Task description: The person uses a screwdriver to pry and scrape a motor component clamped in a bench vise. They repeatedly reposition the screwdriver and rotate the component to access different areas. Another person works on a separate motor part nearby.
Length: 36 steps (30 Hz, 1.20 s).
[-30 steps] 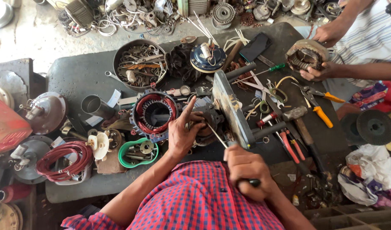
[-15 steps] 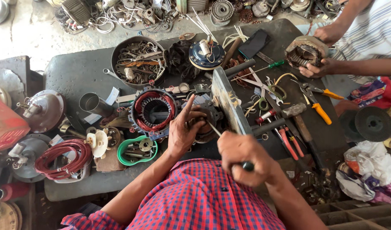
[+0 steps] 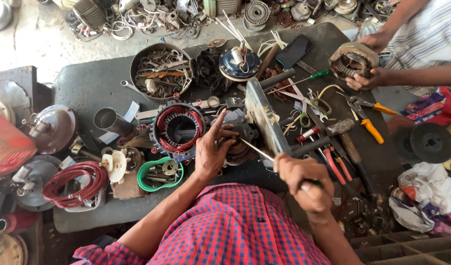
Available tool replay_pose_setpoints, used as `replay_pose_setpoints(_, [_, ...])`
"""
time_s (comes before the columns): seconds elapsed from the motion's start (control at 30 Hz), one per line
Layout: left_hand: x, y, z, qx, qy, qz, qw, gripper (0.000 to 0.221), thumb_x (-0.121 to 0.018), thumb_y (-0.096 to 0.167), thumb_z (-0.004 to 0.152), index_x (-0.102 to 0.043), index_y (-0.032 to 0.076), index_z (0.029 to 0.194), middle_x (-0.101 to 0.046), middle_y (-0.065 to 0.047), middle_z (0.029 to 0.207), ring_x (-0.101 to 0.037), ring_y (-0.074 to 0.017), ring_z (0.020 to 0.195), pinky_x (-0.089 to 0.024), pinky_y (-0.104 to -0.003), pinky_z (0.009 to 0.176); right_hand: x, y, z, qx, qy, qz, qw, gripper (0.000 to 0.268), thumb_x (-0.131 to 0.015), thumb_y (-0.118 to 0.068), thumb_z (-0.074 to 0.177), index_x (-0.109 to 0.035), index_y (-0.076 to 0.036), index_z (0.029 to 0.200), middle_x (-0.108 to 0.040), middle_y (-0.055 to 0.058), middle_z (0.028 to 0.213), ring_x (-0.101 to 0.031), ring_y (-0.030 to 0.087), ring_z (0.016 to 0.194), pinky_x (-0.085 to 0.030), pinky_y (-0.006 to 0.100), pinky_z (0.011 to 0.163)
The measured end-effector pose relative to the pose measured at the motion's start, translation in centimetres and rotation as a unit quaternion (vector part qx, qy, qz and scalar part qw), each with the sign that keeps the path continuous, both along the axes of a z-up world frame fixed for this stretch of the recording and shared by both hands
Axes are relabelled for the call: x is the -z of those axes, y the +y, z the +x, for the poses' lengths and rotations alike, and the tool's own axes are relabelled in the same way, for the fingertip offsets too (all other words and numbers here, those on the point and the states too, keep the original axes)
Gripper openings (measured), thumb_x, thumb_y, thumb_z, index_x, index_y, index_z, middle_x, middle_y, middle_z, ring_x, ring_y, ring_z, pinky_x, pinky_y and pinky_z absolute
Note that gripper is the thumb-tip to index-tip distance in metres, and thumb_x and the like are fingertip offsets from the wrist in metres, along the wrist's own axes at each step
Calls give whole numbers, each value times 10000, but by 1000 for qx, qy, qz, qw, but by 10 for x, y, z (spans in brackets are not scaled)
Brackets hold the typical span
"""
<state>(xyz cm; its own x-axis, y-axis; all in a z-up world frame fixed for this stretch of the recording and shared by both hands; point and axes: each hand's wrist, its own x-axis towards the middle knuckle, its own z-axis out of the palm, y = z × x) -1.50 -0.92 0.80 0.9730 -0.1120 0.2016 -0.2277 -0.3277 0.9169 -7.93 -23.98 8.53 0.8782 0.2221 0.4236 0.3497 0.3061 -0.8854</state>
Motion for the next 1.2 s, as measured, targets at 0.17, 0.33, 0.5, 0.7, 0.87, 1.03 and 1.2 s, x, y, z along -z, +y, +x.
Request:
replay_pose_setpoints(0.17, [3, 7, 0, 8, 5, 8, 1000, 949, -788, -2, 798, -323, 172, 1607, -796, -78, 1097, -743, -223, 1141, -591, -360, 970, -6, 7, 13, -126, -83, -188, 971, 136, -482, -233, 693, -499, -118, 623, -471, 7, 590, -460, 182, 606, -475, 378, 760])
replay_pose_setpoints(0.33, [3, 5, 0, -12, -32, 4, 999, 956, -812, 5, 782, -345, 172, 1599, -800, -66, 1058, -731, -233, 1180, -579, -364, 1000, -10, 7, 20, -168, -90, -207, 960, 115, -486, -228, 648, -494, -119, 614, -468, 11, 576, -457, 176, 581, -467, 387, 762])
replay_pose_setpoints(0.5, [4, 4, 2, -14, 8, 6, 1000, 934, -795, -2, 780, -363, 173, 1590, -795, -63, 1106, -754, -225, 1107, -599, -357, 959, 5, 2, 7, -18, 28, 96, 995, 120, -482, -203, 664, -451, -95, 623, -433, 15, 595, -372, 187, 596, -407, 404, 811])
replay_pose_setpoints(0.7, [2, 10, 0, 38, -45, 15, 998, 834, -728, -36, 857, -389, 160, 1594, -798, -70, 1102, -716, -248, 1228, -607, -361, 980, 0, 1, -10, -4, 13, -23, 1000, 129, -481, -211, 686, -484, -104, 615, -451, -1, 589, -414, 173, 580, -468, 416, 824])
replay_pose_setpoints(0.87, [0, 6, -1, 12, -37, 22, 999, 918, -804, -10, 769, -383, 153, 1568, -778, -86, 1072, -696, -253, 1212, -583, -379, 964, -17, 8, -3, -114, -78, -215, 967, 134, -493, -233, 677, -502, -101, 660, -487, 33, 634, -512, 209, 650, -493, 396, 854])
replay_pose_setpoints(1.03, [1, 3, 1, -10, -34, 13, 999, 924, -796, -29, 776, -388, 164, 1582, -796, -76, 1026, -719, -242, 1211, -582, -373, 1013, -1, 8, -3, -102, -52, -134, 984, 124, -494, -243, 658, -511, -123, 631, -494, 19, 589, -480, 195, 604, -476, 392, 814])
replay_pose_setpoints(1.2, [-1, 6, 1, 10, -22, 8, 1000, 876, -757, -43, 816, -389, 159, 1585, -803, -78, 1058, -732, -240, 1187, -587, -367, 1003, 15, 1, -10, 41, 36, 67, 996, 111, -471, -210, 670, -469, -107, 628, -401, 4, 584, -377, 162, 573, -424, 410, 784])
